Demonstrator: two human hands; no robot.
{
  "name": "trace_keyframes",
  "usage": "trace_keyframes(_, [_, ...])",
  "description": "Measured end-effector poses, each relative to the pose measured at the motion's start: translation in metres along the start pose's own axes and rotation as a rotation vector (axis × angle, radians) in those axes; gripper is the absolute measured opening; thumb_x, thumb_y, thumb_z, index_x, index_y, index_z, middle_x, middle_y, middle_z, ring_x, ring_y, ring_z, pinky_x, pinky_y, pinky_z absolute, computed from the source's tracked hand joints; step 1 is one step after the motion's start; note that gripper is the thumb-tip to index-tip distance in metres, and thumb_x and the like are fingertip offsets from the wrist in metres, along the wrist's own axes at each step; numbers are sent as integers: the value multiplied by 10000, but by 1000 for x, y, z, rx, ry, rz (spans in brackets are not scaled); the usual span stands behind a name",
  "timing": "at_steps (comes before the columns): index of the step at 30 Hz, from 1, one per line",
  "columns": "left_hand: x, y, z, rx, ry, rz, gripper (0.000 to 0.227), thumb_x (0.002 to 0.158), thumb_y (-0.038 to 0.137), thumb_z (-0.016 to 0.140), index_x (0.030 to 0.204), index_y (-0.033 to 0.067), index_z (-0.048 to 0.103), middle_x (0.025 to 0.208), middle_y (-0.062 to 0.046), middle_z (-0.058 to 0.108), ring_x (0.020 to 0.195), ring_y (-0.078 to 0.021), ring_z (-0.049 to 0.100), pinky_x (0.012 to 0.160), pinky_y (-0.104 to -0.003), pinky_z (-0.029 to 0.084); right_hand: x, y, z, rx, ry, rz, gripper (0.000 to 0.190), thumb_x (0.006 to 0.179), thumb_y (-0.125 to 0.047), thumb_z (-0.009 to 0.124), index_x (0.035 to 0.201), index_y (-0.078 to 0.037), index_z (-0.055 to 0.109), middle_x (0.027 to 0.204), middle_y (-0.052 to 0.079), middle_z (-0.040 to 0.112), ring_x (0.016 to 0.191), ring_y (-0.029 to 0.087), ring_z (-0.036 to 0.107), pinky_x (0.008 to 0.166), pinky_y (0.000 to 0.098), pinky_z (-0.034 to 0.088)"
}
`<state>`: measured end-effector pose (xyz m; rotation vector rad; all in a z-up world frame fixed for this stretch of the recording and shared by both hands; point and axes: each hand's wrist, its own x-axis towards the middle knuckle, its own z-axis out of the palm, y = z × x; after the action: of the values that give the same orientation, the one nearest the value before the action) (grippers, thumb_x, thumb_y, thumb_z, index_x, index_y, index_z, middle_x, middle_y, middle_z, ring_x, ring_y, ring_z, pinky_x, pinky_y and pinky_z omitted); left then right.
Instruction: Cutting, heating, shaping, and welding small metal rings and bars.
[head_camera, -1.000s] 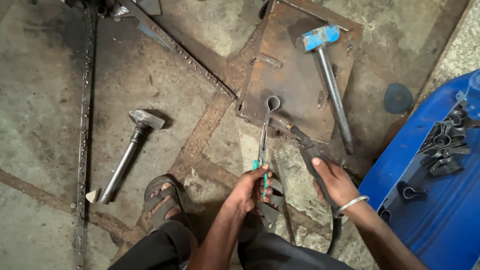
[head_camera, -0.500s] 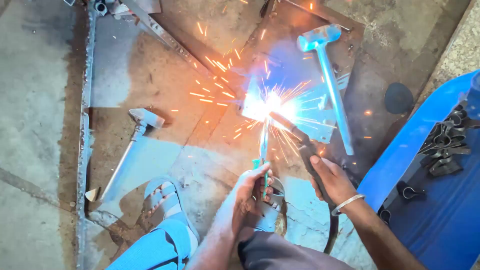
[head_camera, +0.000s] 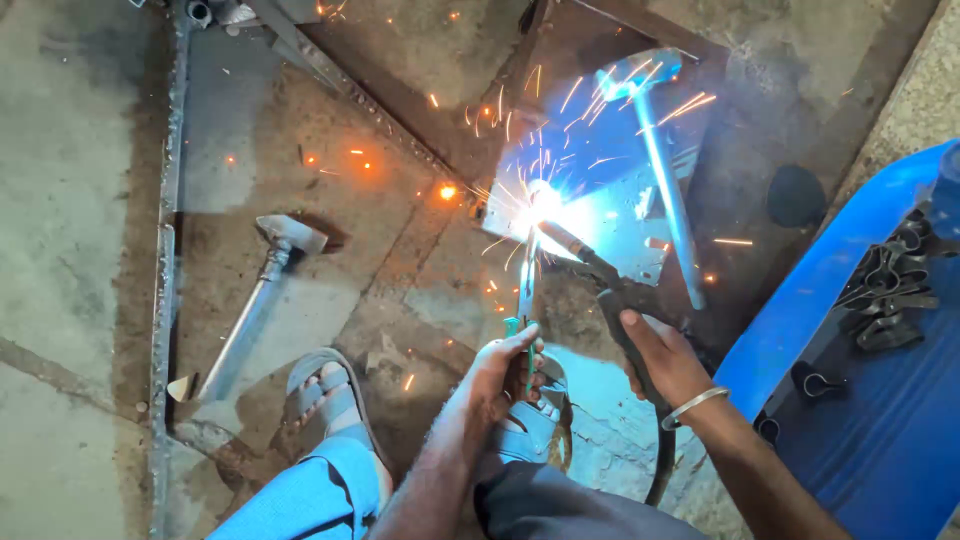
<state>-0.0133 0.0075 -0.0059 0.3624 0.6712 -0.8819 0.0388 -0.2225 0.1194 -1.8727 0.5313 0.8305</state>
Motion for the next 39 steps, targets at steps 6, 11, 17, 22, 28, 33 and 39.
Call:
trace_keyframes(6, [-3, 2, 2, -22, -10, -16, 302, 944, 443, 713, 917, 153, 636, 723, 19, 632, 571, -157, 585, 512, -335, 450, 2, 4, 0, 11, 11, 5, 569, 962, -608, 469, 847, -61, 579, 551, 58, 547, 408, 165, 538, 406, 317, 427])
trace_keyframes(11, [1, 2, -1, -13, -2, -30, 309, 941, 449, 720, 919, 151, 643, 718, 25, 634, 560, -154, 583, 506, -331, 449, 1, 3, 1, 58, 20, 45, 523, 951, -584, 496, 859, -76, 579, 571, 51, 555, 414, 159, 537, 408, 320, 428])
trace_keyframes(17, [3, -1, -4, 3, 18, -21, 296, 932, 441, 716, 930, 151, 655, 723, 23, 649, 562, -159, 594, 504, -337, 454, 2, 2, 0, 68, -25, 20, 574, 960, -621, 480, 851, -63, 557, 580, 45, 547, 427, 149, 549, 414, 317, 455])
trace_keyframes(22, [3, -2, -5, -21, 15, -20, 290, 943, 435, 718, 930, 151, 660, 723, 19, 652, 560, -159, 590, 498, -335, 447, 2, 5, 0, 40, -7, 20, 592, 943, -636, 471, 851, -57, 552, 574, 59, 551, 417, 165, 550, 412, 319, 447])
trace_keyframes(28, [-4, 4, 8, 50, 41, -13, 310, 953, 456, 690, 895, 155, 639, 710, 23, 621, 567, -152, 557, 512, -327, 428, -2, 0, 2, 56, -6, -7, 596, 950, -621, 503, 832, -42, 577, 571, 70, 537, 432, 171, 537, 433, 337, 445])
trace_keyframes(33, [4, 0, 0, 58, 37, -12, 318, 958, 463, 671, 885, 156, 625, 712, 25, 604, 571, -150, 539, 516, -330, 419, 2, 26, -2, 81, 163, -17, 623, 981, -596, 501, 836, -1, 616, 580, 93, 579, 447, 189, 557, 454, 344, 450])
trace_keyframes(39, [2, 1, 2, 63, 43, -19, 321, 958, 460, 681, 903, 150, 616, 722, 22, 591, 569, -142, 522, 521, -322, 414, -14, 68, 15, 258, 351, -18, 485, 976, -525, 543, 921, -50, 619, 620, 65, 573, 467, 181, 527, 441, 341, 421])
